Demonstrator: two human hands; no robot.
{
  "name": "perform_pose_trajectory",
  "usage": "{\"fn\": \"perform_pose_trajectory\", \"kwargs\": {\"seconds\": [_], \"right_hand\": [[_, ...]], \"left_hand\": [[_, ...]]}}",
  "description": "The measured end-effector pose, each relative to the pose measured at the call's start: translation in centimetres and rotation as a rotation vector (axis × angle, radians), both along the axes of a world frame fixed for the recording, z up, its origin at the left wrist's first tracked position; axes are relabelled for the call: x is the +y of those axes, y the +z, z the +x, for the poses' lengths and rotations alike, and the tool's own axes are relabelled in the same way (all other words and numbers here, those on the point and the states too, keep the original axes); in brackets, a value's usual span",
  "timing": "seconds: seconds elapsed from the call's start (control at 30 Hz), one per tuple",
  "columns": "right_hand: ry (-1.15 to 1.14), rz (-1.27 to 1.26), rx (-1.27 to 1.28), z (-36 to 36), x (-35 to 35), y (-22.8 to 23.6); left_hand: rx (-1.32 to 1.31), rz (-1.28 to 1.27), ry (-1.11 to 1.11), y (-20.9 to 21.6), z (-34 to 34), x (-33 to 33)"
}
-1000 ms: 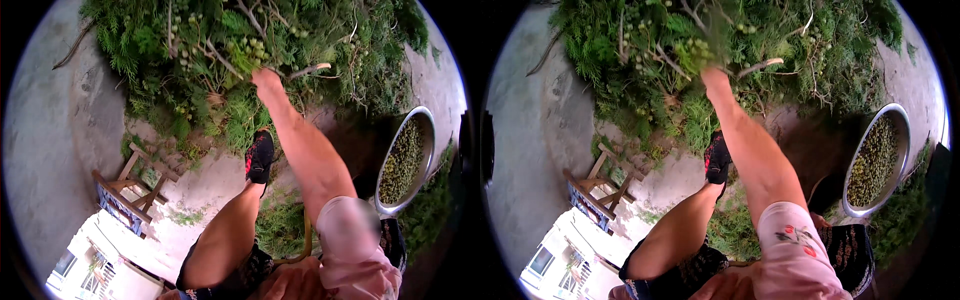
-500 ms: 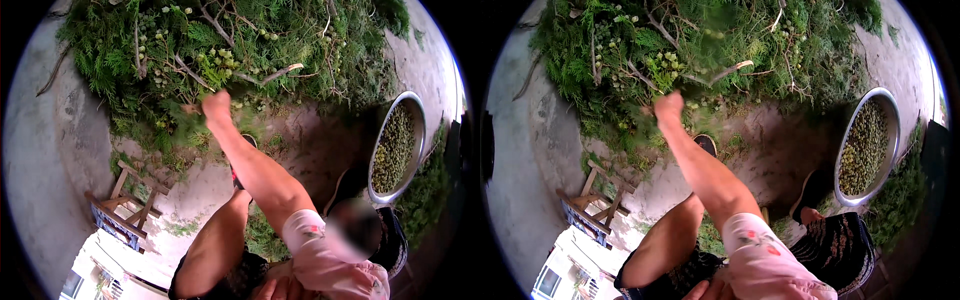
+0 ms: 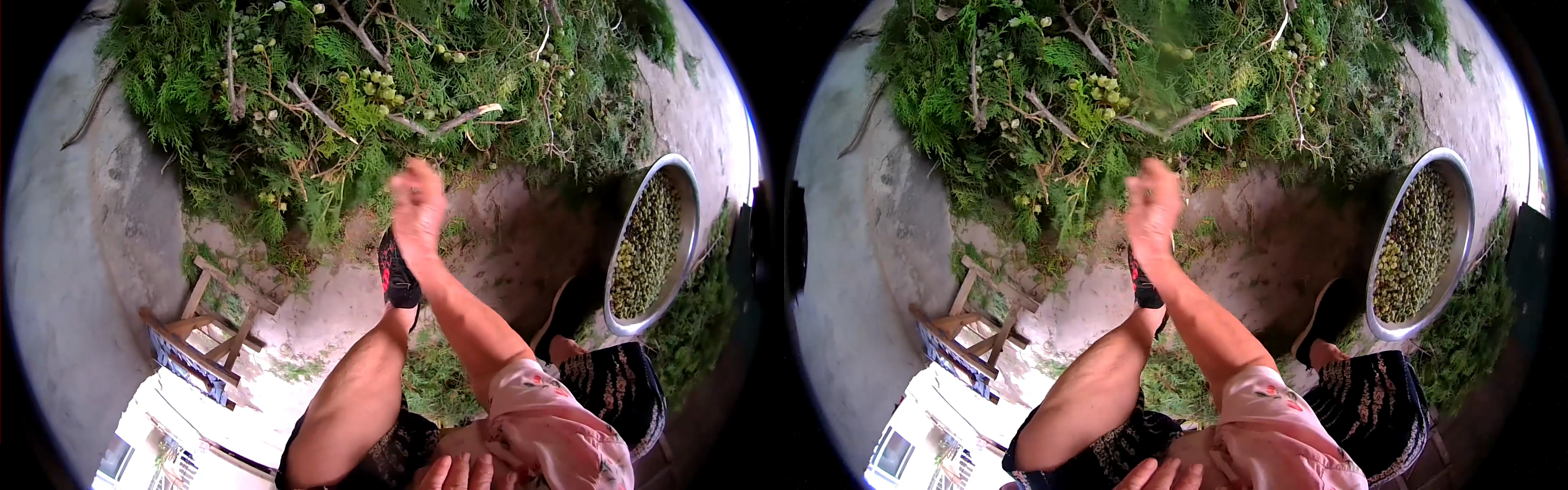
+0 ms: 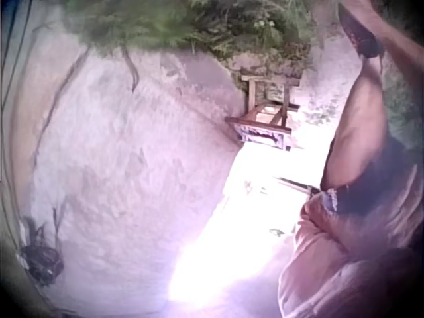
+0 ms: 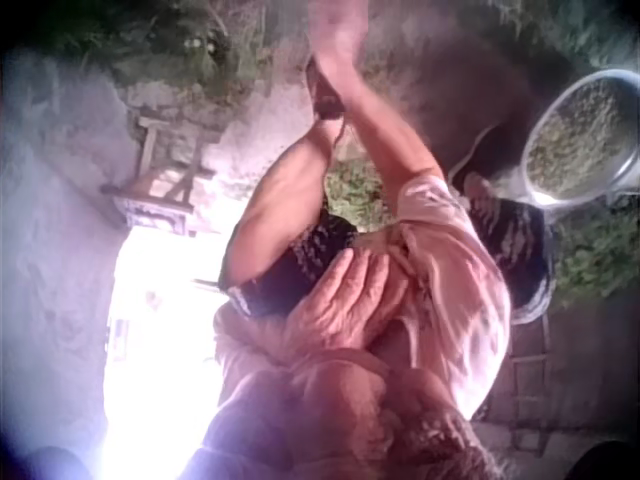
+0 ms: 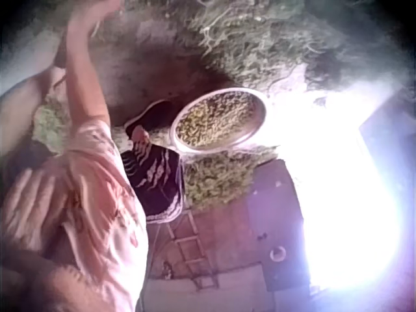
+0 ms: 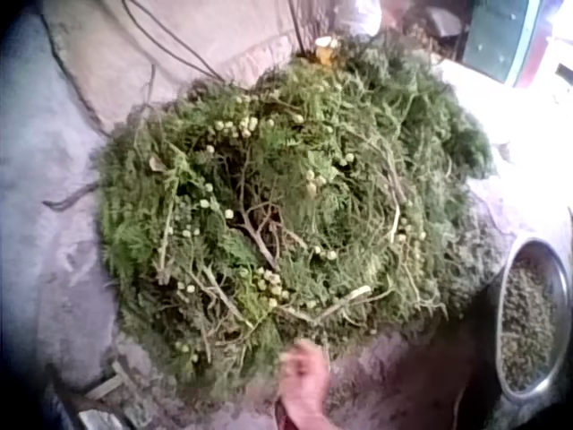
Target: The person picks berries from green branches by hand and places them into a metal bowl.
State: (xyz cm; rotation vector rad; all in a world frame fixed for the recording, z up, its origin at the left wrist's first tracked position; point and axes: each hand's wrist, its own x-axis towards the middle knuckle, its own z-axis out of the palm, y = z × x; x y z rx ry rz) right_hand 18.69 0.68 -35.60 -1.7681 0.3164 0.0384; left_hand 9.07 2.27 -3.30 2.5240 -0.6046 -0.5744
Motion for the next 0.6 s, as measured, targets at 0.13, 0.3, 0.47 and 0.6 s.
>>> {"fn": "perform_pose_trajectory", "kwargs": {"seconds": [0.13,0.3,0.47,0.6], "right_hand": [[-0.118,-0.438,-0.042,0.4,-6.3,-5.3],[-0.054,0.452,0.444,0.1,-2.1,-5.4],[0.259,0.143,0.340,3.3,2.1,2.8],[0.432,-0.144,0.031,3.6,-0.4,0.6]], "left_hand": [[0.020,-0.032,0.089,1.5,-1.4,-0.7],[0.596,-0.702,0.590,-3.3,2.4,6.6],[0.891,-0.992,1.206,-23.6,4.8,9.0],[0.802,-1.640,1.344,-27.7,8.4,9.6]]}}
